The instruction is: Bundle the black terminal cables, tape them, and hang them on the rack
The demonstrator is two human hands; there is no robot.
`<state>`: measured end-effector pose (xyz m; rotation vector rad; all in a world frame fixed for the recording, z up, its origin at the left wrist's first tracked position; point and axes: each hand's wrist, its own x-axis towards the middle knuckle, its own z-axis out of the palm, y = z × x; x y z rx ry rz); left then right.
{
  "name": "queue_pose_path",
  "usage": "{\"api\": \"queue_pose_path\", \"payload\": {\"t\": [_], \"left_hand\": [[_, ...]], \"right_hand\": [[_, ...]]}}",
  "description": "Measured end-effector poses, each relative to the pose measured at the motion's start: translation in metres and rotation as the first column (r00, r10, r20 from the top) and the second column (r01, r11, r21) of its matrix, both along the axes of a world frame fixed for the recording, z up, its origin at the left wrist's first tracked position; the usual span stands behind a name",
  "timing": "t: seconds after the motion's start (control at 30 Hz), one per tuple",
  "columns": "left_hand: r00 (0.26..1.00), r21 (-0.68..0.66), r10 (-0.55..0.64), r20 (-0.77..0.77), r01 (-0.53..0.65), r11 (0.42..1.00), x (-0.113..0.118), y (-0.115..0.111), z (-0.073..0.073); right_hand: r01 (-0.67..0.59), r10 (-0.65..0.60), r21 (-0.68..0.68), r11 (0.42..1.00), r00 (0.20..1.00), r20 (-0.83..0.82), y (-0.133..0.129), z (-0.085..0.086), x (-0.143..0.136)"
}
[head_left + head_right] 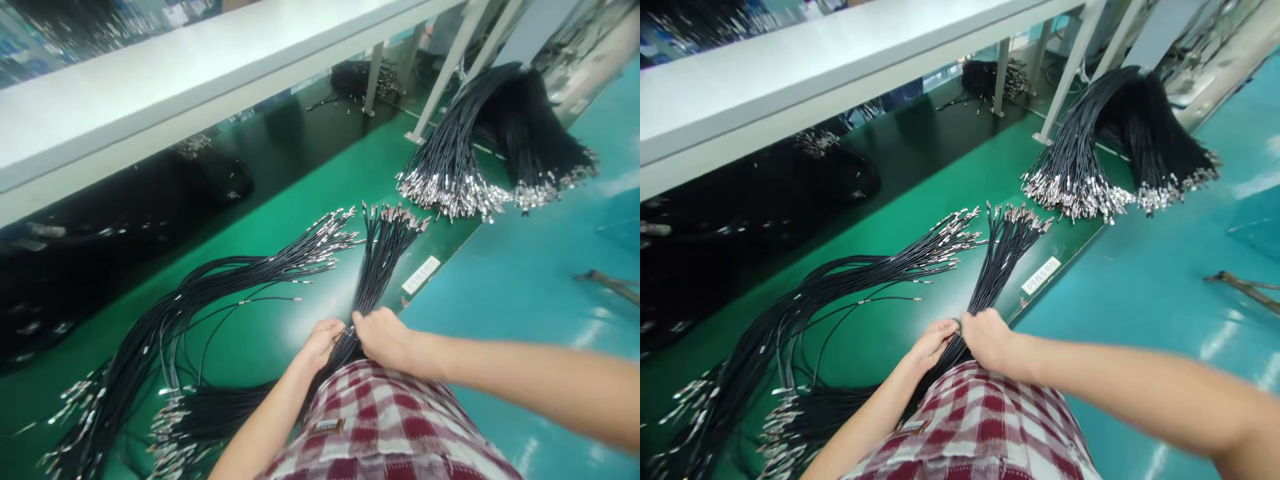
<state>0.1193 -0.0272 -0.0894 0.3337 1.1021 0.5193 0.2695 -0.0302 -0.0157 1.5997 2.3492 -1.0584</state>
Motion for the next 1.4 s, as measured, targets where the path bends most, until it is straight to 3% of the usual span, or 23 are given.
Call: {"api": "queue_pose_path", "payload": {"t": [0.07, 0.13, 0.27, 0.4, 0.43, 0.5, 0.6, 0.67, 0.73, 0.8, 0.93, 1.03, 1.17, 1.27, 1.4], "left_hand": [[0.999, 0.023, -0.041, 0.027, 0.04, 0.999, -0.001, 0.002, 0.006], [0.995, -0.026, -0.074, 0.067, 0.076, 0.997, -0.002, 0.006, 0.011], [0.983, -0.226, -0.14, 0.117, 0.164, 0.96, -0.003, 0.019, 0.006], [0.898, -0.366, -0.338, 0.282, 0.426, 0.827, -0.001, 0.032, -0.012], [0.879, -0.382, -0.355, 0.318, 0.462, 0.8, -0.001, 0.032, -0.015], [0.884, -0.394, -0.343, 0.317, 0.451, 0.801, 0.002, 0.026, -0.018], [0.962, -0.294, -0.229, 0.15, 0.264, 0.919, 0.007, 0.011, -0.017], [0.986, -0.122, -0.157, 0.053, 0.163, 0.979, 0.008, 0.006, -0.014], [0.987, 0.024, -0.157, 0.013, 0.157, 0.987, 0.005, 0.012, -0.012], [0.979, 0.081, -0.202, 0.026, 0.199, 0.977, -0.001, 0.027, -0.009], [0.924, 0.069, -0.344, 0.169, 0.337, 0.939, -0.013, 0.059, 0.004], [0.887, 0.09, -0.421, 0.192, 0.411, 0.907, -0.011, 0.065, 0.018], [0.854, 0.191, -0.517, -0.05, 0.517, 0.835, 0.002, 0.056, 0.038], [0.826, 0.257, -0.451, -0.338, 0.542, 0.8, 0.009, 0.049, 0.048], [0.739, 0.243, -0.422, -0.526, 0.606, 0.758, 0.013, 0.046, 0.06]], "right_hand": [[0.098, -0.101, 0.029, 0.995, 0.982, 0.162, -0.02, 0.001, 0.027], [0.262, -0.259, 0.004, 0.965, 0.952, 0.165, -0.036, -0.009, 0.037], [0.532, -0.541, -0.102, 0.84, 0.835, -0.099, -0.049, -0.04, 0.027], [0.661, -0.717, -0.279, 0.697, 0.637, -0.283, -0.044, -0.053, 0.023], [0.665, -0.755, -0.358, 0.655, 0.563, -0.335, -0.042, -0.053, 0.023], [0.585, -0.826, -0.584, 0.563, 0.366, -0.43, -0.037, -0.053, 0.022], [0.284, -0.925, -0.886, 0.368, 0.018, -0.378, -0.029, -0.053, 0.016], [0.209, -0.951, -0.947, 0.245, -0.138, -0.277, -0.023, -0.052, 0.011], [0.252, -0.945, -0.948, 0.193, -0.212, -0.249, -0.018, -0.05, 0.01], [0.28, -0.947, -0.94, 0.192, -0.199, -0.253, -0.015, -0.048, 0.013], [0.285, -0.971, -0.938, 0.197, -0.074, -0.227, -0.011, -0.04, 0.025], [0.292, -0.977, -0.938, 0.185, -0.045, -0.207, -0.009, -0.038, 0.029], [0.303, -0.977, -0.937, 0.175, -0.067, -0.204, -0.01, -0.044, 0.03], [0.272, -0.977, -0.951, 0.15, -0.108, -0.185, -0.014, -0.049, 0.032], [0.214, -0.984, -0.972, 0.1, -0.121, -0.128, -0.016, -0.051, 0.034]]}}
